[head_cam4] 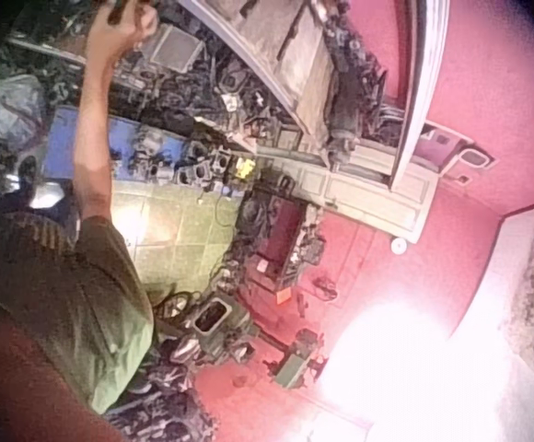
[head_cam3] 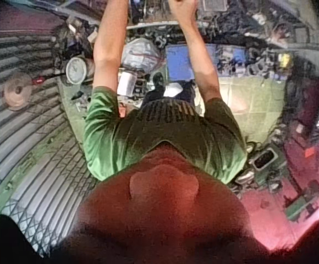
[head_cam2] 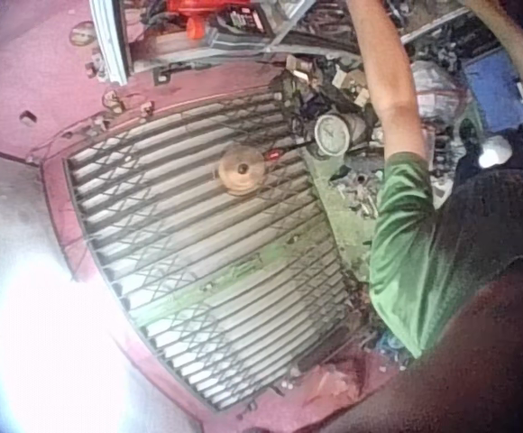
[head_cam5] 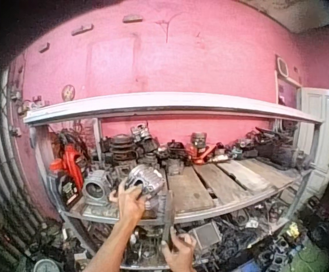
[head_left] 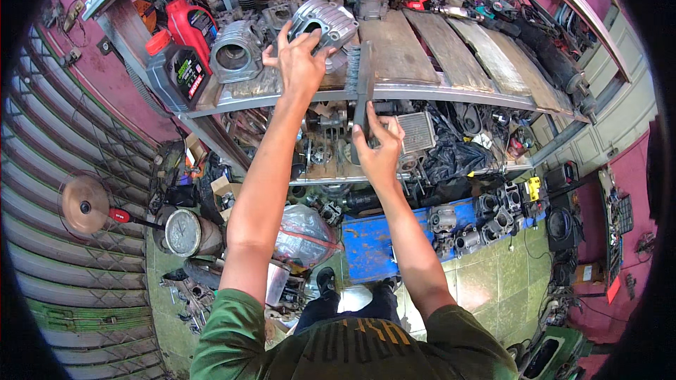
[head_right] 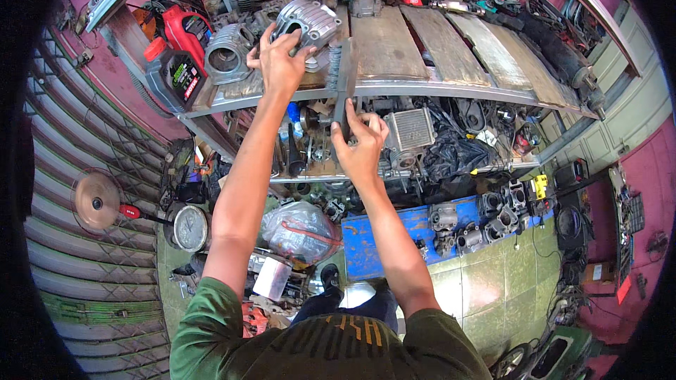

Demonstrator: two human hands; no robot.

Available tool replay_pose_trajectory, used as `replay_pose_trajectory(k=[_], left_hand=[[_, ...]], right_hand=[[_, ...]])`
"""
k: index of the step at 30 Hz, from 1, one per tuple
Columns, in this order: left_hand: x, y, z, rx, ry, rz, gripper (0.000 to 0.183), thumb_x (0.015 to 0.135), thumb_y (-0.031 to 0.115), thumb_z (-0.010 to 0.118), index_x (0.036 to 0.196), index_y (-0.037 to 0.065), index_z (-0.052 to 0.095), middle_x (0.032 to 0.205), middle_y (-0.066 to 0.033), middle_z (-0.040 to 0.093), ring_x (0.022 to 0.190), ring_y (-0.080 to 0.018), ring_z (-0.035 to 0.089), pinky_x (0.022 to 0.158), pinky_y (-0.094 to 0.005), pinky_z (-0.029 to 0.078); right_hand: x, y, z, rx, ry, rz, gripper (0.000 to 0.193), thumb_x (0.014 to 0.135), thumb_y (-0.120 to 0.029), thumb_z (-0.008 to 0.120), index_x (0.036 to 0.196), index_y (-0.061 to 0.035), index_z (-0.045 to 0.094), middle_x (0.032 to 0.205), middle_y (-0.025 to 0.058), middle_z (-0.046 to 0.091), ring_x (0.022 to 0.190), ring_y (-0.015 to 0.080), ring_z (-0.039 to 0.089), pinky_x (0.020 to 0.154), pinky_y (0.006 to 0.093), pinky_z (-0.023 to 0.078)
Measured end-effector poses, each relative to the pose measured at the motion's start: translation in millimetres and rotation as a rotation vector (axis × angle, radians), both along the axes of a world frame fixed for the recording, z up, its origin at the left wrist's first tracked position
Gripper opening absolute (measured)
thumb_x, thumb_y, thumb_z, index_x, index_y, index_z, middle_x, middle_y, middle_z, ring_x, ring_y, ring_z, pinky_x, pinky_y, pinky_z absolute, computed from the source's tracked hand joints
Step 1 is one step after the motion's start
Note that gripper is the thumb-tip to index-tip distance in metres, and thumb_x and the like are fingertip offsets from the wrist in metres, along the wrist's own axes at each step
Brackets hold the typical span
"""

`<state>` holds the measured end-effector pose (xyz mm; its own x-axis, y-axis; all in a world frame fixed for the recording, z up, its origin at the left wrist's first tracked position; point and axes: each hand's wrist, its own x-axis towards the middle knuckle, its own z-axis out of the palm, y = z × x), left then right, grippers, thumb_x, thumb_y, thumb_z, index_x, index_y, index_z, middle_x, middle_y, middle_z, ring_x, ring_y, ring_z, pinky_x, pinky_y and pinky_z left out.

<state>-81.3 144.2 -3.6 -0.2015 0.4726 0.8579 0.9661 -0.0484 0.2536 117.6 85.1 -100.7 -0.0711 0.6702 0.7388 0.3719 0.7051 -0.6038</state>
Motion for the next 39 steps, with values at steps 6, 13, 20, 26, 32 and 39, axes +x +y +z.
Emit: replay_pose_trajectory(k=[6, 13, 20, 26, 32, 39], left_hand=[[-6.8, 1.0, -1.1, 0.012, 0.048, -0.051, 0.039, 0.077, 0.027, 0.087, 0.113, 0.014, 0.08, 0.108, -0.0001, 0.076, 0.144, -0.0254, 0.046, 0.101, -0.0609, 0.023], [-11.8, -19.9, -3.0, 0.028, 0.214, -0.235, 0.034, 0.073, 0.007, 0.084, 0.105, 0.017, 0.079, 0.107, 0.0053, 0.075, 0.145, -0.0232, 0.048, 0.104, -0.0602, 0.018], [-10.2, -50.1, -7.9, -0.23, 0.238, -0.223, 0.024, 0.072, 0.017, 0.081, 0.096, 0.014, 0.077, 0.101, 0.0056, 0.069, 0.149, -0.023, 0.041, 0.105, -0.0642, 0.016], [22.3, -51.6, -22.2, -0.041, 0.132, -0.214, 0.037, 0.07, 0.044, 0.09, 0.083, 0.012, 0.077, 0.096, 0.0045, 0.072, 0.144, -0.0315, 0.045, 0.107, -0.0648, 0.014], [42.0, -38.4, -42.3, 0.034, -0.135, -0.118, 0.02, 0.076, 0.029, 0.087, 0.081, 0.011, 0.077, 0.091, -0.0013, 0.076, 0.141, -0.0317, 0.049, 0.104, -0.0613, 0.019], [29.9, -23.1, -51.0, 0.061, -0.156, -0.146, 0.021, 0.075, 0.028, 0.088, 0.082, 0.011, 0.076, 0.091, -0.0017, 0.076, 0.14, -0.0296, 0.053, 0.101, -0.0589, 0.021]], right_hand=[[17.3, 11.4, 10.9, 0.028, 0.104, -0.073, 0.06, 0.081, -0.014, 0.081, 0.138, -0.004, 0.067, 0.088, 0.0087, 0.064, 0.093, 0.0245, 0.058, 0.099, 0.0408, 0.038], [27.3, 30.1, 62.3, 0.207, -0.015, -0.129, 0.058, 0.083, -0.015, 0.079, 0.137, -0.0015, 0.066, 0.077, 0.0049, 0.069, 0.092, 0.0221, 0.058, 0.1, 0.0422, 0.036], [18.1, 16.1, 37.9, 0.202, 0.012, -0.051, 0.06, 0.08, -0.01, 0.08, 0.137, 0.0042, 0.064, 0.077, 0.0049, 0.071, 0.09, 0.0227, 0.06, 0.099, 0.0411, 0.037], [24.1, 6.9, 24.3, 0.167, 0.009, -0.061, 0.063, 0.081, -0.011, 0.08, 0.139, 0.0043, 0.062, 0.078, 0.005, 0.072, 0.091, 0.0222, 0.06, 0.097, 0.0399, 0.037], [24.0, 8.2, 19.6, 0.109, -0.009, -0.079, 0.063, 0.082, -0.015, 0.081, 0.14, 0.003, 0.062, 0.081, 0.0064, 0.071, 0.095, 0.0231, 0.059, 0.097, 0.0408, 0.036], [44.1, 4.9, 38.1, 0.074, 0.013, -0.146, 0.061, 0.081, -0.019, 0.082, 0.139, -0.0099, 0.067, 0.089, 0.0088, 0.063, 0.095, 0.0255, 0.058, 0.1, 0.0452, 0.037]])
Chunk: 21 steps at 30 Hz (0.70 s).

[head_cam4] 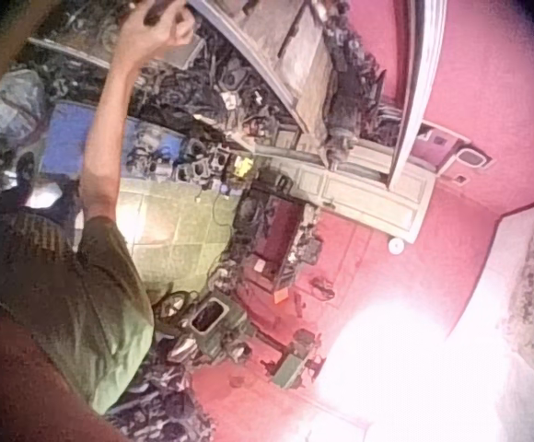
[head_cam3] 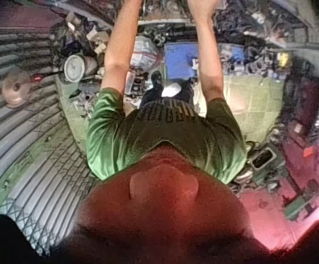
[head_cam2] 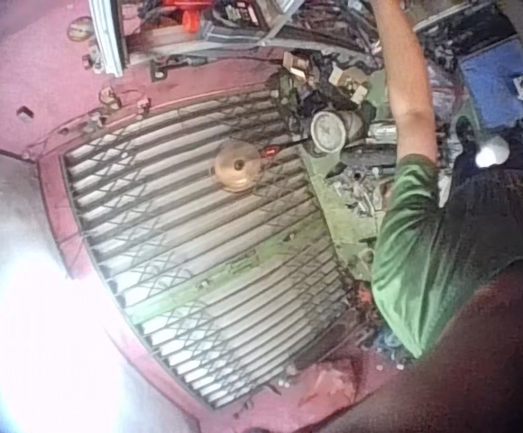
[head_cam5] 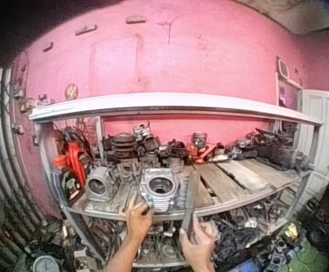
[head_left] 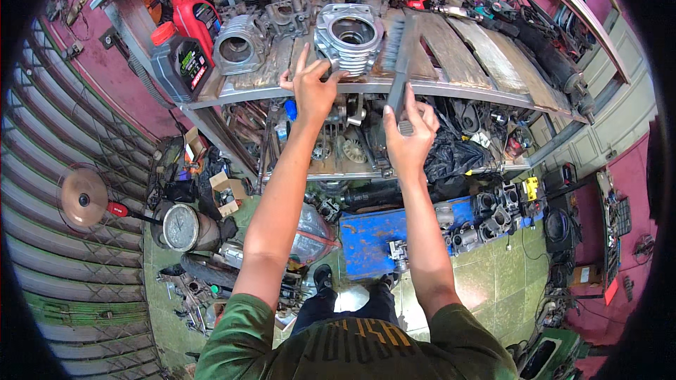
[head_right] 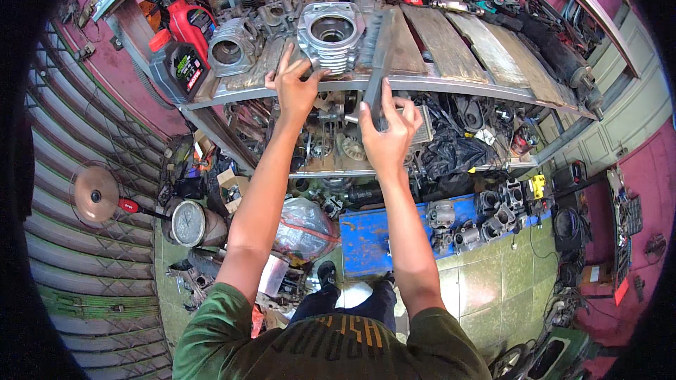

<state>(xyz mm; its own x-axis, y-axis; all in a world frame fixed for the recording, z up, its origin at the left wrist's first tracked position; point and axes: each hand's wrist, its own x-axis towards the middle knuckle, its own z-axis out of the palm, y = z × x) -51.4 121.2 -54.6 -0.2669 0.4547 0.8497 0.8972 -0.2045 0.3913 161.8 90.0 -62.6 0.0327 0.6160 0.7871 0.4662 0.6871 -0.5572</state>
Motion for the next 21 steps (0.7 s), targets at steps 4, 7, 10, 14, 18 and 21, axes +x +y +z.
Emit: replay_pose_trajectory(k=[4, 7, 10, 14, 18, 21], left_hand=[[-13.8, 4.3, -1.3, 0.037, 0.005, -0.015, 0.024, 0.075, 0.03, 0.089, 0.083, 0.011, 0.076, 0.093, -0.0015, 0.076, 0.14, -0.0286, 0.053, 0.101, -0.0588, 0.021], [-13.5, 5.3, -4.6, 0.015, 0.016, -0.019, 0.026, 0.074, 0.031, 0.089, 0.085, 0.012, 0.077, 0.092, -0.0017, 0.076, 0.138, -0.0295, 0.054, 0.1, -0.059, 0.021], [4.3, 5.2, -5.8, 0.029, -0.015, -0.002, 0.025, 0.074, 0.03, 0.089, 0.092, 0.015, 0.08, 0.092, -0.001, 0.075, 0.139, -0.0279, 0.053, 0.103, -0.0605, 0.022], [-3.9, 3.8, -2.5, 0.001, 0.02, 0.05, 0.027, 0.073, 0.034, 0.089, 0.086, 0.013, 0.078, 0.094, 0.0011, 0.076, 0.135, -0.0293, 0.056, 0.101, -0.0597, 0.022], [-12.6, 4.4, -2.9, 0.011, 0.035, 0.05, 0.026, 0.073, 0.034, 0.088, 0.088, 0.015, 0.079, 0.093, 0.0019, 0.075, 0.137, -0.0267, 0.055, 0.101, -0.0599, 0.021], [-7.0, 11.6, -2.6, 0.015, 0.049, -0.054, 0.027, 0.073, 0.033, 0.089, 0.09, 0.015, 0.079, 0.094, 0.0022, 0.076, 0.138, -0.0276, 0.054, 0.101, -0.0597, 0.02]], right_hand=[[-3.4, -7.0, 59.3, 0.154, -0.198, -0.105, 0.059, 0.082, -0.029, 0.082, 0.137, -0.0139, 0.069, 0.085, 0.0092, 0.069, 0.094, 0.0256, 0.059, 0.101, 0.0479, 0.037], [-17.6, 4.7, 102.5, 0.234, -0.354, -0.15, 0.049, 0.084, -0.032, 0.078, 0.13, -0.0165, 0.073, 0.08, 0.0106, 0.074, 0.093, 0.0284, 0.062, 0.099, 0.0523, 0.037], [-32.0, 18.2, 125.5, 0.246, -0.591, -0.218, 0.036, 0.086, -0.025, 0.072, 0.121, -0.0164, 0.076, 0.076, 0.0112, 0.073, 0.098, 0.0322, 0.064, 0.095, 0.061, 0.035], [-37.6, -2.7, 116.7, 0.214, -0.774, -0.2, 0.039, 0.091, -0.03, 0.071, 0.126, -0.0155, 0.075, 0.083, 0.012, 0.075, 0.103, 0.0301, 0.064, 0.094, 0.0589, 0.038], [-11.0, -32.8, 106.6, 0.16, -0.732, -0.182, 0.04, 0.089, -0.029, 0.073, 0.127, -0.015, 0.075, 0.079, 0.011, 0.073, 0.102, 0.0293, 0.064, 0.097, 0.0578, 0.038], [-19.3, -11.9, 124.2, 0.201, -0.628, -0.172, 0.04, 0.089, -0.029, 0.073, 0.127, -0.0154, 0.075, 0.079, 0.0122, 0.073, 0.102, 0.0301, 0.064, 0.098, 0.0575, 0.038]])
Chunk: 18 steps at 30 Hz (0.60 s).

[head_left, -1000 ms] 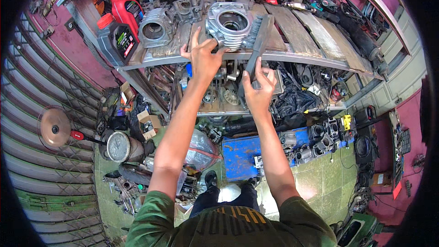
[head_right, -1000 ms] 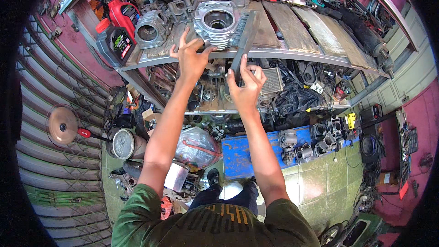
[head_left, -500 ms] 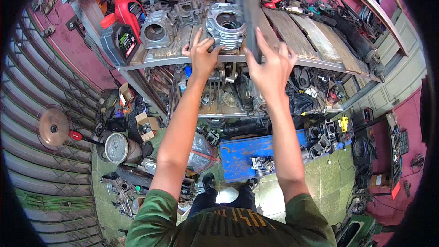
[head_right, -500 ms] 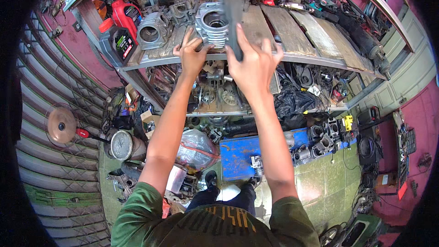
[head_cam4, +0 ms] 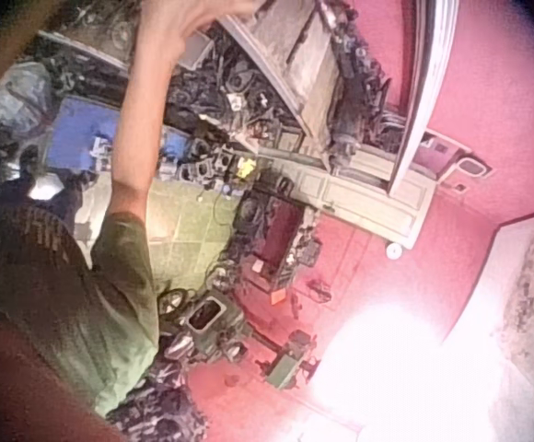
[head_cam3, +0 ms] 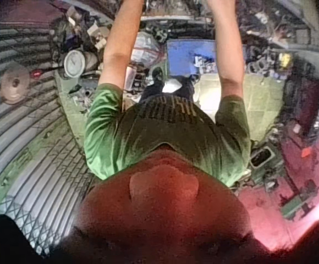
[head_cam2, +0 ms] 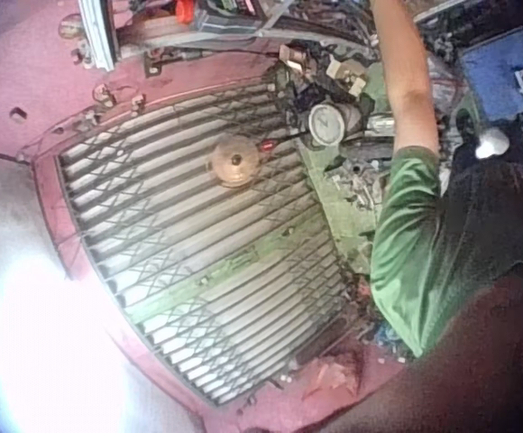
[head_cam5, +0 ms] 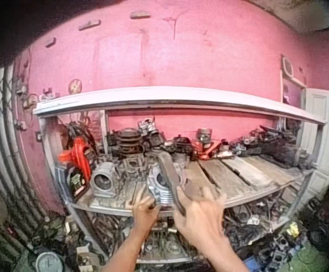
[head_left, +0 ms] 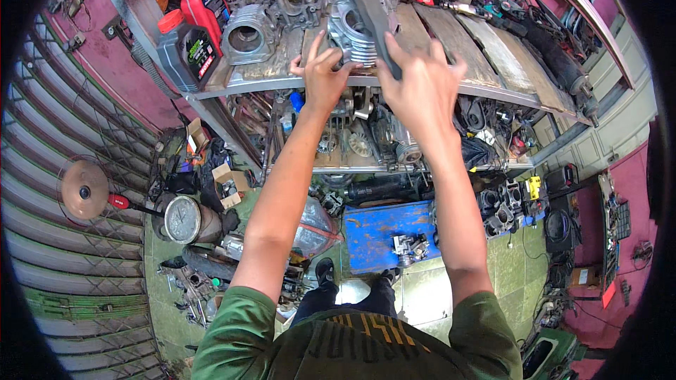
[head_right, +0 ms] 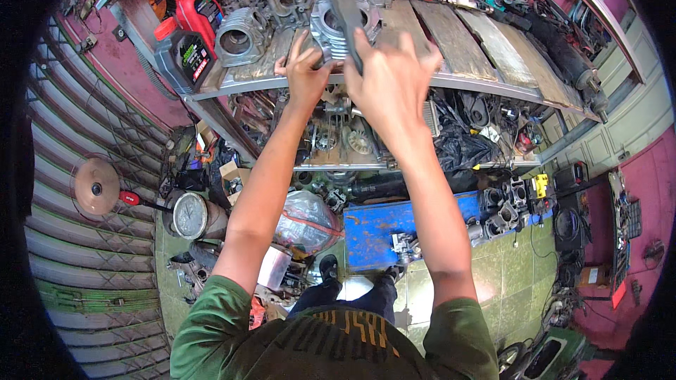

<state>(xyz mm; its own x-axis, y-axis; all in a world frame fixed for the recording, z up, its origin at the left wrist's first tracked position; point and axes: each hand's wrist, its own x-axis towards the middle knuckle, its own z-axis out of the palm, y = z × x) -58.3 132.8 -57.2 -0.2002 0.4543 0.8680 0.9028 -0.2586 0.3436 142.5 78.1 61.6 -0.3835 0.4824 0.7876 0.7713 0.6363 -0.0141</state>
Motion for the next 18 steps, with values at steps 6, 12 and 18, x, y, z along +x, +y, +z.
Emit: replay_pose_trajectory(k=[6, 12, 18], left_hand=[[-12.7, -0.6, -10.0, 0.069, 0.018, 0.003, 0.019, 0.075, 0.026, 0.086, 0.09, 0.017, 0.079, 0.094, 0.0036, 0.076, 0.139, -0.0283, 0.054, 0.1, -0.0597, 0.021], [-1.2, 8.1, -3.4, 0.009, 0.053, 0.094, 0.015, 0.075, 0.027, 0.086, 0.084, 0.019, 0.077, 0.094, 0.0036, 0.075, 0.139, -0.0277, 0.054, 0.099, -0.06, 0.022], [-12.8, -1.2, -0.6, 0.017, 0.057, 0.072, 0.023, 0.073, 0.034, 0.088, 0.084, 0.017, 0.077, 0.094, 0.0035, 0.075, 0.139, -0.0267, 0.054, 0.101, -0.061, 0.02]], right_hand=[[-7.0, -29.7, -0.4, -0.17, -0.108, 0.15, 0.038, 0.088, -0.03, 0.074, 0.122, -0.015, 0.077, 0.077, 0.014, 0.071, 0.096, 0.03, 0.063, 0.098, 0.0552, 0.038], [-12.4, -3.9, -0.5, -0.035, 0.039, 0.126, 0.037, 0.087, -0.029, 0.074, 0.12, -0.0127, 0.077, 0.077, 0.0122, 0.072, 0.095, 0.0308, 0.064, 0.092, 0.0595, 0.036], [0.0, -16.9, -18.5, -0.11, -0.008, 0.07, 0.037, 0.089, -0.032, 0.073, 0.122, -0.0162, 0.078, 0.084, 0.0131, 0.073, 0.094, 0.0305, 0.064, 0.093, 0.0513, 0.04]])
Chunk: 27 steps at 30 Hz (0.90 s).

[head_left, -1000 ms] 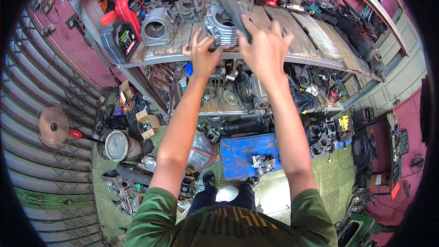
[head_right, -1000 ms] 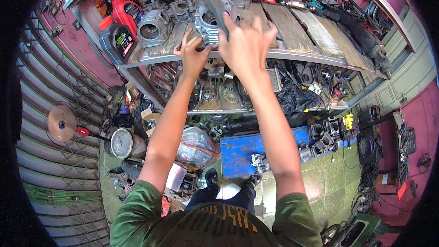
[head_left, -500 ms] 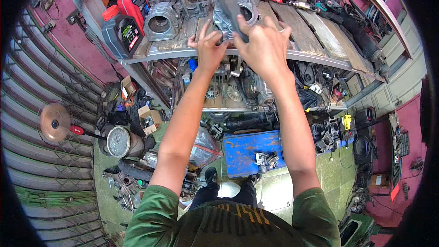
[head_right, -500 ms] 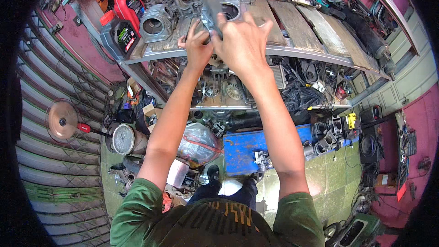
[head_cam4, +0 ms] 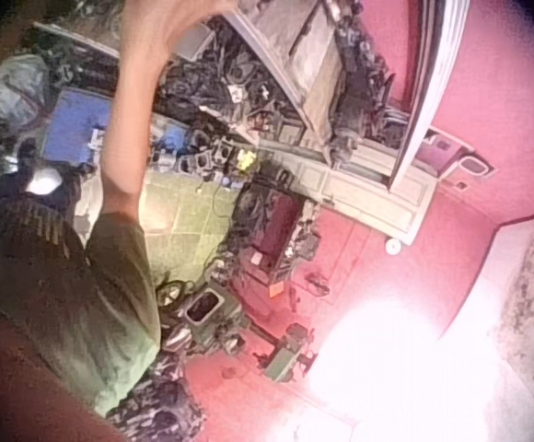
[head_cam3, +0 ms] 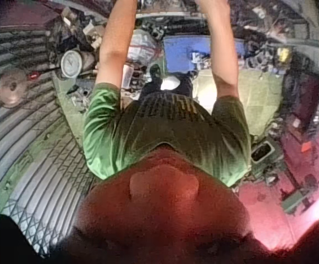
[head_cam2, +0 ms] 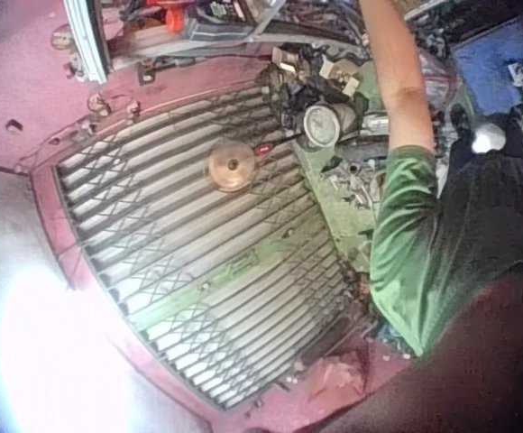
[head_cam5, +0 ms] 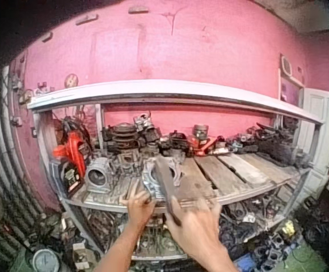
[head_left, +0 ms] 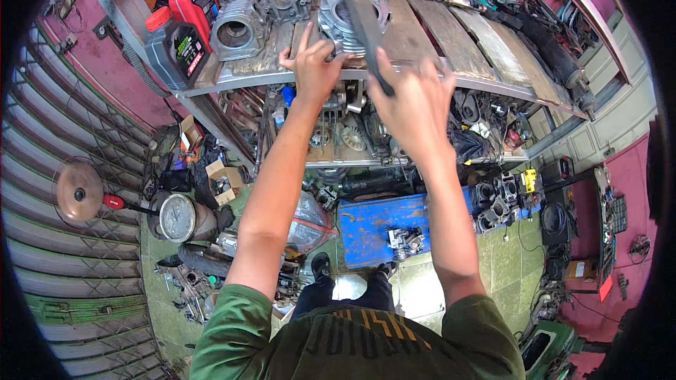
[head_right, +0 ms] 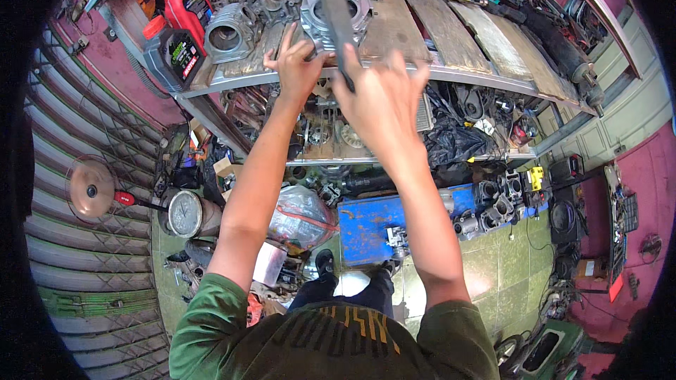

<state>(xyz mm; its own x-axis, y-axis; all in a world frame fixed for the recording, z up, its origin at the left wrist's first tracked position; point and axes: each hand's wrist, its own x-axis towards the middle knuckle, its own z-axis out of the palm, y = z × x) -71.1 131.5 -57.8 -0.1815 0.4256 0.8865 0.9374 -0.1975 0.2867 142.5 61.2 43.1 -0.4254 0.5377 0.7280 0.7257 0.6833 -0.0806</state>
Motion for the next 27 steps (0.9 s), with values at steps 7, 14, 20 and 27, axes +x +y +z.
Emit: replay_pose_trajectory(k=[7, 14, 20, 27], left_hand=[[23.5, 9.0, 3.8, 0.022, -0.056, -0.057, 0.027, 0.074, 0.033, 0.089, 0.078, 0.011, 0.074, 0.083, -0.0005, 0.07, 0.141, -0.0259, 0.053, 0.102, -0.0598, 0.02], [5.9, -1.1, 4.8, 0.02, -0.031, -0.017, 0.02, 0.075, 0.027, 0.087, 0.08, 0.012, 0.075, 0.083, -0.0004, 0.07, 0.141, -0.0297, 0.052, 0.101, -0.0592, 0.021], [12.6, 7.4, 0.1, 0.041, 0.001, -0.038, 0.027, 0.073, 0.035, 0.088, 0.082, 0.013, 0.074, 0.088, 0.0009, 0.072, 0.139, -0.037, 0.053, 0.099, -0.0611, 0.021], [8.3, 3.5, 2.3, 0.036, -0.003, -0.012, 0.027, 0.074, 0.035, 0.088, 0.084, 0.013, 0.076, 0.09, 0.0013, 0.074, 0.137, -0.0362, 0.055, 0.1, -0.061, 0.021]], right_hand=[[-3.6, 44.7, 25.8, 0.055, 0.106, -0.031, 0.037, 0.088, -0.029, 0.073, 0.123, -0.0155, 0.075, 0.078, 0.0131, 0.073, 0.093, 0.0324, 0.065, 0.096, 0.0581, 0.037], [15.1, -4.7, -14.0, -0.036, 0.146, 0.06, 0.037, 0.089, -0.031, 0.074, 0.123, -0.0154, 0.076, 0.075, 0.0111, 0.071, 0.091, 0.0334, 0.066, 0.1, 0.0622, 0.036], [-14.6, 32.0, 14.8, -0.067, 0.085, -0.058, 0.041, 0.089, -0.033, 0.074, 0.127, -0.0185, 0.076, 0.081, 0.0126, 0.071, 0.09, 0.0316, 0.068, 0.101, 0.0547, 0.039], [1.9, -2.6, 4.0, -0.05, 0.248, 0.076, 0.037, 0.086, -0.029, 0.075, 0.12, -0.0158, 0.078, 0.075, 0.0137, 0.072, 0.086, 0.0329, 0.069, 0.098, 0.0589, 0.039]])
